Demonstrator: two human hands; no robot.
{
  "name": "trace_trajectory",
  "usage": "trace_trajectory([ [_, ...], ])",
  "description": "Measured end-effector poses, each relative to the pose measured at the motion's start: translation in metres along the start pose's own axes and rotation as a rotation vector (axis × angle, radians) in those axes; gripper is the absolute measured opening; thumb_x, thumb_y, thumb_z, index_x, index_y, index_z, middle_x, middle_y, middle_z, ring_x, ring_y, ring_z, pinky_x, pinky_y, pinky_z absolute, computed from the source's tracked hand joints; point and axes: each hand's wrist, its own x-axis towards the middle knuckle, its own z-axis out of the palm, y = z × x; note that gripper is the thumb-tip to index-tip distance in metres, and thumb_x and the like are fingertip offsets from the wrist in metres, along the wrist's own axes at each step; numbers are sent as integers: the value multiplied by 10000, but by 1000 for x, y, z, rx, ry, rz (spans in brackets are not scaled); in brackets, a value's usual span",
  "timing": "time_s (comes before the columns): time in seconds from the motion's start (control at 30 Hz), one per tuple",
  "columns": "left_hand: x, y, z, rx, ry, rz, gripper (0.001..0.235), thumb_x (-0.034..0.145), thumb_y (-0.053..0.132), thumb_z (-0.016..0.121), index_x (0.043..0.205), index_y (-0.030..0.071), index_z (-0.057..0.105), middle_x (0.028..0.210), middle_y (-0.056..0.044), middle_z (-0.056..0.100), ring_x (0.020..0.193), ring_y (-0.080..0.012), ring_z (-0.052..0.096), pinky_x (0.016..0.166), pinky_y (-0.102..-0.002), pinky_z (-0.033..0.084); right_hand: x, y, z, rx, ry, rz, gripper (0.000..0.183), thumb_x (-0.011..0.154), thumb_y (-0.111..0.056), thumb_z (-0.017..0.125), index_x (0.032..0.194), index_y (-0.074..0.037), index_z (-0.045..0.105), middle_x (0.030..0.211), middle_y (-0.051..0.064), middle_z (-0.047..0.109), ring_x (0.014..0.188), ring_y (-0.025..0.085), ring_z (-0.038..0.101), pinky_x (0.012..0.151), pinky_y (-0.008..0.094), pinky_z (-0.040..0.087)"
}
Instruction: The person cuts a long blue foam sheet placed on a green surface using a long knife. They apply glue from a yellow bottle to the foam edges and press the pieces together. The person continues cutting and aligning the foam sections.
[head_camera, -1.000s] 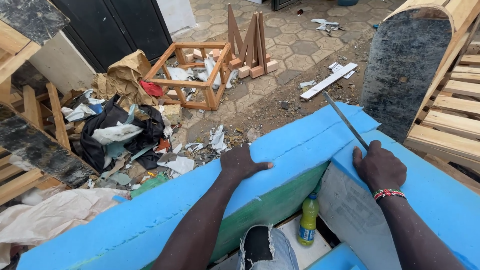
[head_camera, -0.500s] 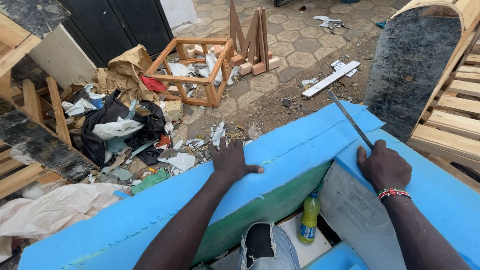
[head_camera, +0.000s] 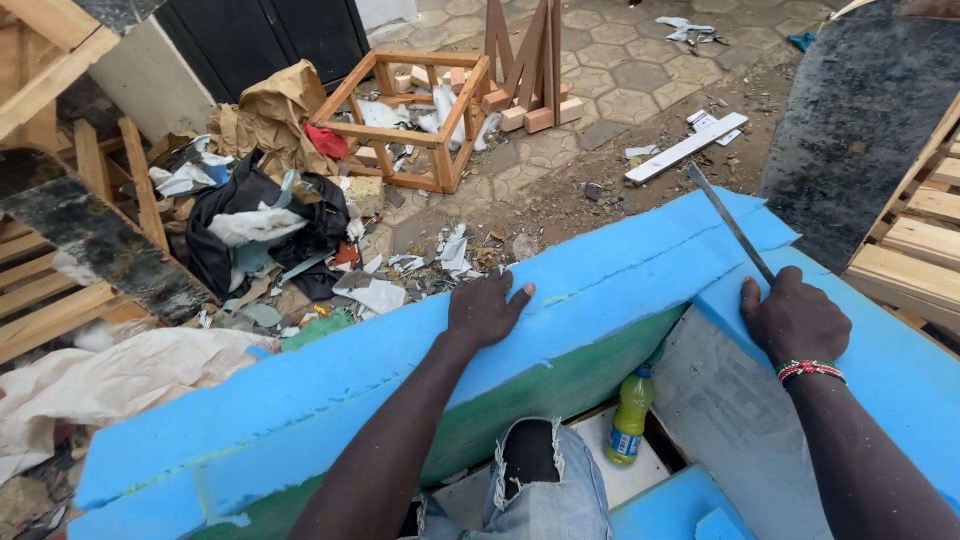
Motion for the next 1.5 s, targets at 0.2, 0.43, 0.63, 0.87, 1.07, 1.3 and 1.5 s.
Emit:
trace_trajectory([
  [0.2, -48, -14, -44, 145, -168, -179, 1235, 747, 983, 195, 1730, 237, 231, 1796, -133, 201, 1616, -436, 241, 1258, -738, 127, 0, -3, -11, 31, -54, 34, 678, 1177, -698, 356, 1239, -90, 649, 1068, 223, 822, 940, 458, 799, 665, 521, 563],
  [0.43, -38, -19, -17, 187, -44, -222, 1233, 745, 1008, 549, 1695, 246, 355, 1612, -198, 496, 1448, -485, 470, 1168, -714, 296, 1, 0, -4, 7, -9, 5, 650, 1192, -691, 353, 1206, -106, 635, 980, 191, 817, 850, 440, 792, 593, 503, 543],
  [0.63, -57, -57, -63, 95, -160, -186, 967, 903, 902, 370, 1475, 148, 571, 1356, -155, 673, 1235, -402, 648, 1048, -623, 444, -2, -3, -11, 28, -60, 32, 662, 1191, -688, 349, 1225, -100, 652, 1052, 209, 831, 932, 446, 802, 669, 518, 570],
  [0.87, -63, -50, -25, 290, -34, -208, 1068, 867, 970, 503, 1538, 141, 448, 1526, -156, 545, 1384, -411, 514, 1078, -625, 354, 1, -4, -9, 13, -64, 33, 677, 1199, -697, 345, 1229, -100, 664, 1038, 203, 837, 922, 432, 811, 660, 506, 572],
  [1.07, -66, -78, -37, 121, 72, -109, 849, 1061, 693, 141, 1569, 150, 552, 1388, -128, 701, 1218, -390, 662, 1044, -663, 389, 10, 0, 12, -114, 10, 53, 685, 1205, -728, 347, 1216, -139, 695, 1040, 188, 869, 889, 433, 850, 629, 510, 605],
  [1.3, -88, -76, -63, 231, -116, -192, 1284, 704, 1017, 447, 1723, 256, 267, 1693, -140, 387, 1532, -415, 372, 1190, -725, 222, 20, 4, 35, -201, 58, 86, 690, 1244, -762, 336, 1242, -205, 743, 1024, 139, 893, 897, 371, 863, 623, 455, 598],
  [1.5, -92, -83, -45, 230, 35, -191, 1185, 815, 963, 444, 1633, 107, 403, 1616, -207, 485, 1480, -433, 442, 1172, -673, 288, 34, 13, 47, -139, 122, 28, 664, 1292, -711, 433, 1211, -118, 720, 909, 181, 851, 757, 362, 823, 582, 442, 570],
])
